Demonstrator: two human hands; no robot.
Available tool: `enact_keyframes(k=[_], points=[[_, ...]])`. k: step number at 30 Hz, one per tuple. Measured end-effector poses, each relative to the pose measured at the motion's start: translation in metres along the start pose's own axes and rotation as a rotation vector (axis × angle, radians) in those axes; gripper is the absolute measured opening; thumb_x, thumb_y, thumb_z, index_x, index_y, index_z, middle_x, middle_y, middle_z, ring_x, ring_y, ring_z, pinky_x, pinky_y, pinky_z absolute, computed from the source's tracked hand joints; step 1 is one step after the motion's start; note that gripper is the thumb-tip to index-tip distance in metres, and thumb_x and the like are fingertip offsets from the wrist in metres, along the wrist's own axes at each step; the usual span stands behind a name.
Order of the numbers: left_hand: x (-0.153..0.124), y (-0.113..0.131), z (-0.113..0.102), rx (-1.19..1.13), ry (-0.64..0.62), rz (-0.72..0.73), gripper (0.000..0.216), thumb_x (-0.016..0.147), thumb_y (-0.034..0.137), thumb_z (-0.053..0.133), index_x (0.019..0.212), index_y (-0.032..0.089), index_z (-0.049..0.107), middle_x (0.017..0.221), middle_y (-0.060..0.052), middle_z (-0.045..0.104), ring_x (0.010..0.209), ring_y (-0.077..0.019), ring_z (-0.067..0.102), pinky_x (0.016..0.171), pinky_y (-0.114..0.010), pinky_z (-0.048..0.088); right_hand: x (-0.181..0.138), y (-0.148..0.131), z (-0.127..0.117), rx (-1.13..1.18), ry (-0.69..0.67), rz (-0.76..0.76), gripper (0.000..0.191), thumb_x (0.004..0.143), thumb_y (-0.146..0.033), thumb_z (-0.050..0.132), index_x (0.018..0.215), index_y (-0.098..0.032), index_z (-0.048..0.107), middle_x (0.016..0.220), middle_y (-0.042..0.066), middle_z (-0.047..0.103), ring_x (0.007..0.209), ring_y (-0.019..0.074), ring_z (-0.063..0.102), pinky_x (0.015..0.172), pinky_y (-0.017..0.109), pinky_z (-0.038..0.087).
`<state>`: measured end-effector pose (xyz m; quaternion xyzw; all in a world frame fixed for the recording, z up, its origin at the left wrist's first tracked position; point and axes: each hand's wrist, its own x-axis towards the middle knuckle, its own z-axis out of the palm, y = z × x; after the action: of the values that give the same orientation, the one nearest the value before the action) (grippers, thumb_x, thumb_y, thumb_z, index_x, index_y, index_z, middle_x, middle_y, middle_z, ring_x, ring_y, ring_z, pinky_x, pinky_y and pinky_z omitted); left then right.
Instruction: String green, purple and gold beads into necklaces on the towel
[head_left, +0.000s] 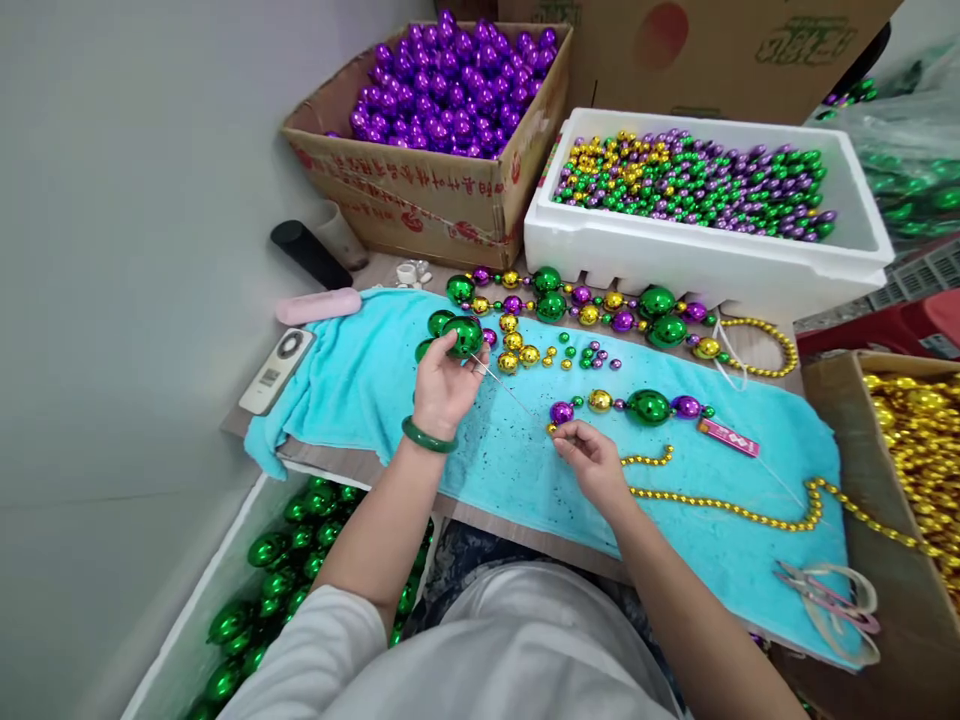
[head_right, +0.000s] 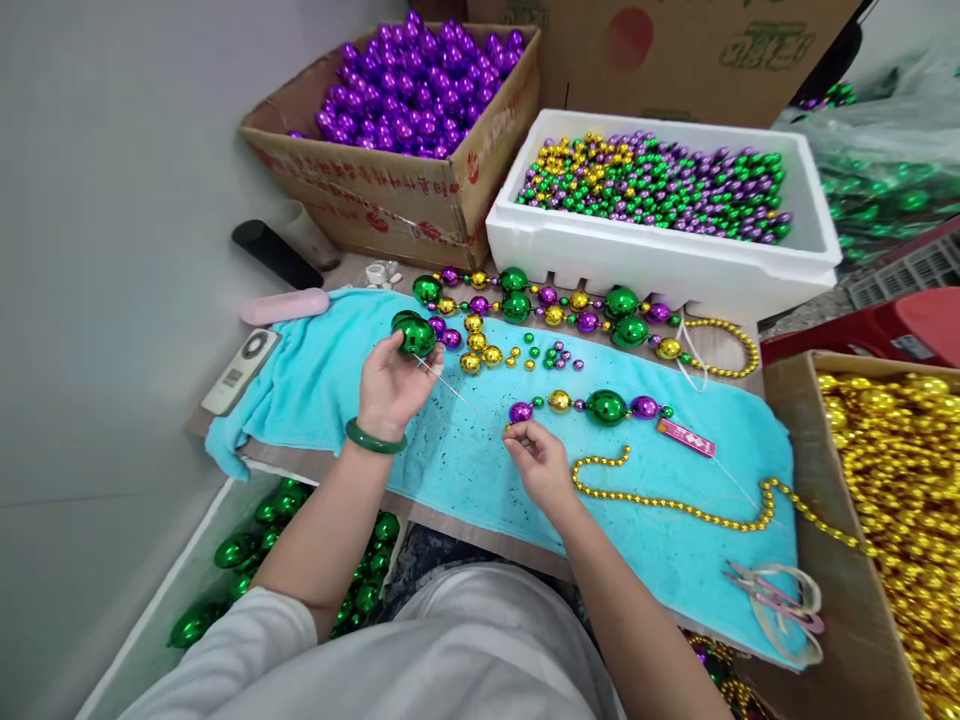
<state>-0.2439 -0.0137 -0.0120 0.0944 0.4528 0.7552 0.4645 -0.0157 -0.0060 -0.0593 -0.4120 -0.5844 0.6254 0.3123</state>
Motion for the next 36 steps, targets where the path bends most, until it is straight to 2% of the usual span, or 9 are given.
enact_keyframes(k=[7,10,14,18,21,29,36], points=[[-0.002,-0.003,0.004,-0.077,0.061,0.020,0.012,0.078,0.026,0.063,0.088,0.020,0.060,0.093,-0.005,0.069,0.090,-0.0171,0.066,0.083,-0.034,0.056,0.002,-0.002,0.001,-0.035,0.024,0.028,0.019,0.069,-0.038,0.065,0.069,-0.020,0.063,0.065,0.001,0.058,0.058,0.0134,0.046,0.055,0.027,0.039],[-0.003,-0.005,0.003,-0.055,0.048,0.027,0.014,0.077,0.028,0.065,0.088,0.020,0.059,0.095,-0.004,0.069,0.093,-0.0168,0.065,0.085,-0.034,0.055,0.003,-0.002,-0.001,-0.055,0.033,0.036,0.018,0.069,-0.038,0.065,0.069,-0.020,0.063,0.063,0.001,0.057,0.057,0.0133,0.045,0.053,0.027,0.038],[-0.004,-0.009,0.001,0.077,0.022,0.173,0.024,0.077,0.030,0.069,0.097,0.024,0.056,0.107,-0.004,0.066,0.100,-0.0175,0.064,0.088,-0.036,0.054,0.001,-0.003,-0.001,-0.067,0.047,0.044,0.017,0.068,-0.037,0.065,0.068,-0.020,0.062,0.062,0.000,0.057,0.056,0.0134,0.046,0.052,0.026,0.039],[-0.012,-0.019,0.005,0.222,0.011,0.360,0.046,0.074,0.030,0.075,0.113,0.032,0.050,0.120,-0.002,0.059,0.106,-0.0162,0.061,0.090,-0.033,0.052,-0.001,-0.004,0.001,-0.054,0.060,0.029,0.018,0.071,-0.038,0.064,0.071,-0.020,0.063,0.065,0.001,0.059,0.058,0.0136,0.049,0.056,0.027,0.041],[-0.024,-0.029,0.012,0.287,-0.052,0.420,0.061,0.070,0.033,0.080,0.121,0.035,0.048,0.123,-0.003,0.055,0.107,-0.0169,0.060,0.091,-0.031,0.050,0.000,-0.003,0.002,-0.030,0.060,0.010,0.018,0.073,-0.038,0.064,0.073,-0.020,0.063,0.069,0.001,0.061,0.062,0.0144,0.052,0.060,0.028,0.044],[-0.038,-0.037,0.020,0.411,-0.148,0.436,0.075,0.068,0.045,0.081,0.132,0.038,0.042,0.130,-0.005,0.049,0.115,-0.0222,0.056,0.094,-0.033,0.050,0.003,-0.002,-0.005,-0.084,0.071,-0.012,0.019,0.072,-0.039,0.064,0.070,-0.020,0.063,0.067,0.002,0.059,0.061,0.0147,0.050,0.059,0.028,0.041],[-0.034,-0.036,0.016,0.347,-0.204,0.409,0.061,0.067,0.031,0.084,0.119,0.033,0.052,0.121,-0.002,0.054,0.105,-0.0176,0.059,0.093,-0.031,0.049,0.005,0.001,-0.009,-0.080,0.065,-0.025,0.017,0.072,-0.037,0.063,0.070,-0.020,0.063,0.069,0.002,0.060,0.062,0.0147,0.050,0.061,0.028,0.041]])
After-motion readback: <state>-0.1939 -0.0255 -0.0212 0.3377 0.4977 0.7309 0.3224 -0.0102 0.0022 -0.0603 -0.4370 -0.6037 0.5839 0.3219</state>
